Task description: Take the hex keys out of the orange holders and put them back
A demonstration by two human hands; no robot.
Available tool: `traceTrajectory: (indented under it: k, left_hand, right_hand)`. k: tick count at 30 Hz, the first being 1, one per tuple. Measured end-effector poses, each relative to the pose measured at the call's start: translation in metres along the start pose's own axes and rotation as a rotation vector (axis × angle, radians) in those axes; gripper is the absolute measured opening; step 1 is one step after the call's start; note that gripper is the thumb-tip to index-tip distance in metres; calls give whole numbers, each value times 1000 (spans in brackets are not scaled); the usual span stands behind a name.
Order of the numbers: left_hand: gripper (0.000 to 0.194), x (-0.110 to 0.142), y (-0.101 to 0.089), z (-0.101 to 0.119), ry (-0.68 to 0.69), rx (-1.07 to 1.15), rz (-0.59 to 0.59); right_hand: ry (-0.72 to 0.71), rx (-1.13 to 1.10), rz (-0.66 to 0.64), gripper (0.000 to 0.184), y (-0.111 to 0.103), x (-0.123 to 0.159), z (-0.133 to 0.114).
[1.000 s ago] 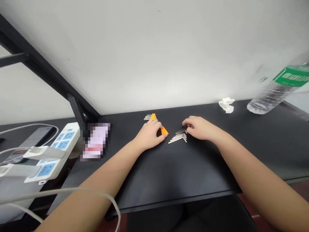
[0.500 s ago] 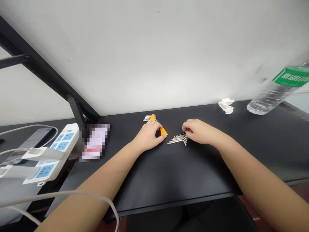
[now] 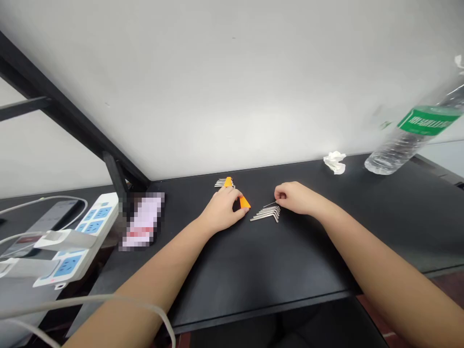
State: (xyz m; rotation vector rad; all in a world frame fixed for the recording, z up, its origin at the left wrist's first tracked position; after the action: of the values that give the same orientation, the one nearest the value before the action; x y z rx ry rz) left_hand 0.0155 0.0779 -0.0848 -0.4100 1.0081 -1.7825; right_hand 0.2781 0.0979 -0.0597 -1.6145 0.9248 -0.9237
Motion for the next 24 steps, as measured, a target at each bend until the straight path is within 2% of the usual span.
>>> traceTrajectory:
  k: [4, 7, 11, 14, 19, 22, 24]
  left_hand:
    - [22, 0, 0, 0, 5, -2, 0]
    - [24, -1, 1, -1, -7, 0, 21]
    - [29, -2, 3, -3, -84, 50, 43]
    - [31, -2, 3, -3, -138, 108, 46]
    - [36, 1, 2, -6, -135, 203, 63]
    - [38, 1, 3, -9, -114, 292, 77]
    - [38, 2, 4, -10, -104, 361, 88]
  right_hand:
    - [1, -18, -41, 14, -2, 2, 6]
    - [-72, -27, -72, 17, -2, 3, 5]
    - [-172, 17, -35, 18, -2, 7, -5]
    - [-225, 39, 22, 11, -4, 12, -13]
    - [-401, 126, -4, 10, 0, 23, -32]
    - [-422, 238, 4, 18, 5, 26, -42]
    - [-414, 265, 22, 16, 8, 26, -44]
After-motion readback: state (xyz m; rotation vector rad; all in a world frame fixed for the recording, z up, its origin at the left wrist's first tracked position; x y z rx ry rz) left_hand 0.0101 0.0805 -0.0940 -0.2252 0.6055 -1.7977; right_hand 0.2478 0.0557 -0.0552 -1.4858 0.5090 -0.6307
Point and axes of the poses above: each hand's wrist, its own x-axis away from the middle knuckle, its own y-axis out of the palm, z = x × y, the point moved 1 cm from there along -x, towards the middle knuckle, and after that the axes turned 14 degrees about x, right-handed, at the moved point
